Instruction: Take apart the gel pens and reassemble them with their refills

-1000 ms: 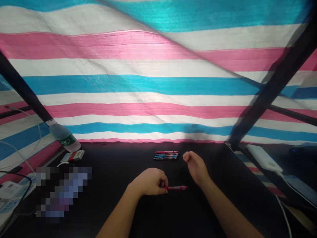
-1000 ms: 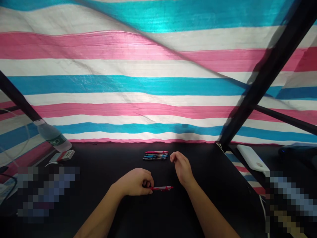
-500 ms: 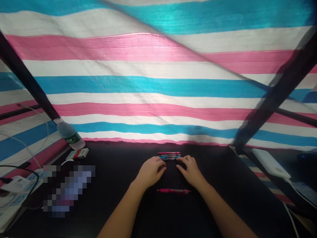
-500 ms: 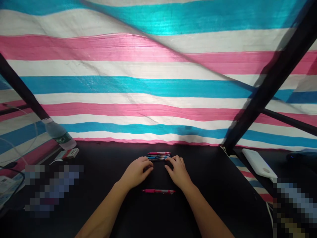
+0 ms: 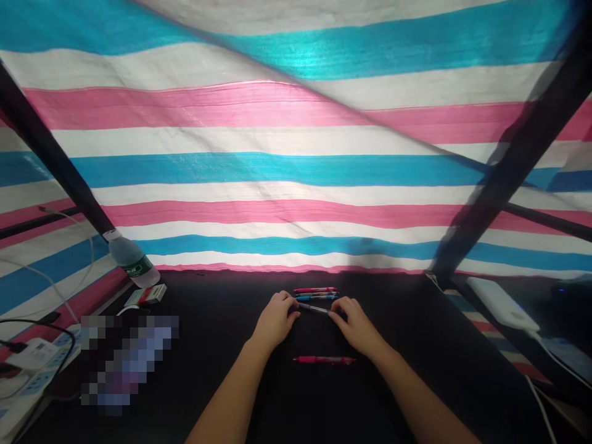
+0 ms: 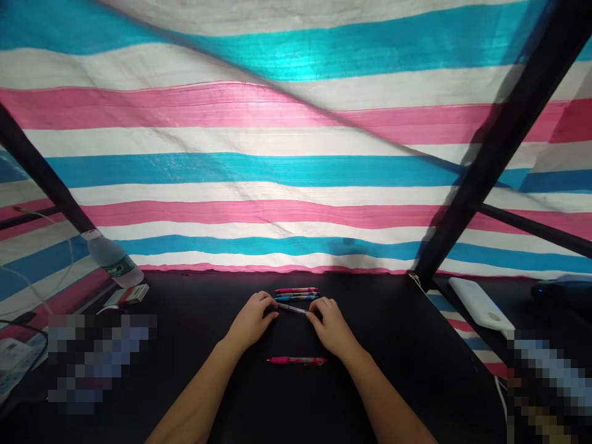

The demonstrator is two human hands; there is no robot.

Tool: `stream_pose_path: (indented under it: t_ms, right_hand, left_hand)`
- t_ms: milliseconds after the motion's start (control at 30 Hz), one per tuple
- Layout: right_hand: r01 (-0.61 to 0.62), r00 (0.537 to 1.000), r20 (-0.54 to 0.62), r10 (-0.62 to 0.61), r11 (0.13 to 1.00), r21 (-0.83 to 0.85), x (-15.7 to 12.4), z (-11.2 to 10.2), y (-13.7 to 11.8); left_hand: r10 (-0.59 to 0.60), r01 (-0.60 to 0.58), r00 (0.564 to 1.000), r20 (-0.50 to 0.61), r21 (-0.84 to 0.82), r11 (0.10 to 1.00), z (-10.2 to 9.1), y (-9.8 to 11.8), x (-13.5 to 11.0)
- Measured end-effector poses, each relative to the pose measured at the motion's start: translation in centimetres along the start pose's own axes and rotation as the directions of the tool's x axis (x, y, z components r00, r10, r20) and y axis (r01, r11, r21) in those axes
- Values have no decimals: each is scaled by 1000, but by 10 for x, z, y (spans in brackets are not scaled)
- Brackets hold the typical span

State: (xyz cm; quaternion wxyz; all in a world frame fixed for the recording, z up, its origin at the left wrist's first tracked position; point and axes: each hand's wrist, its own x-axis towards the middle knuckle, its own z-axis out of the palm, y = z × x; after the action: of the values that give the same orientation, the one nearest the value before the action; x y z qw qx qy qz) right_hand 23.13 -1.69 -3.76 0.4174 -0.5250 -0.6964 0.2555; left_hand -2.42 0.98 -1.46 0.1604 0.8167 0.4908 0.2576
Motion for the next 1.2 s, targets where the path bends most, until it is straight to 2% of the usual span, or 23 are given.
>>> stream_pose_path:
  t_ms: [100, 200, 367, 700, 900, 1100, 1200]
  right_hand:
    - [-97, 995, 24, 94, 968, 231, 1, -1, -7]
    - [-188, 980, 18, 199, 888, 420, 3, -1, -11]
    - [-271, 945, 14, 326, 760, 591, 4, -1, -15]
    - [-320, 926, 48, 374, 712, 625, 1, 1, -22]
    - [-221, 958, -18, 286, 777, 589, 0, 1, -25]
    - [-246, 957, 26, 290, 759, 603, -1, 1, -24]
    - [-223, 968, 37, 247, 787, 575, -2, -1, -27]
  left_hand:
    - [20, -20, 1000, -14, -21, 1000, -2, 3, 1]
    - [79, -81, 996, -30, -51, 995, -5, 7, 1]
    - [173, -176, 984, -34, -116, 978, -10, 16, 0]
    - [260, -267, 963, -75, -95, 959, -16, 24, -5]
    - [239, -239, 971, -10, -70, 969, -17, 26, -7]
    - [216, -215, 976, 25, -57, 975, -21, 29, -7]
    - [184, -181, 982, 49, -56, 982, -25, 29, -6]
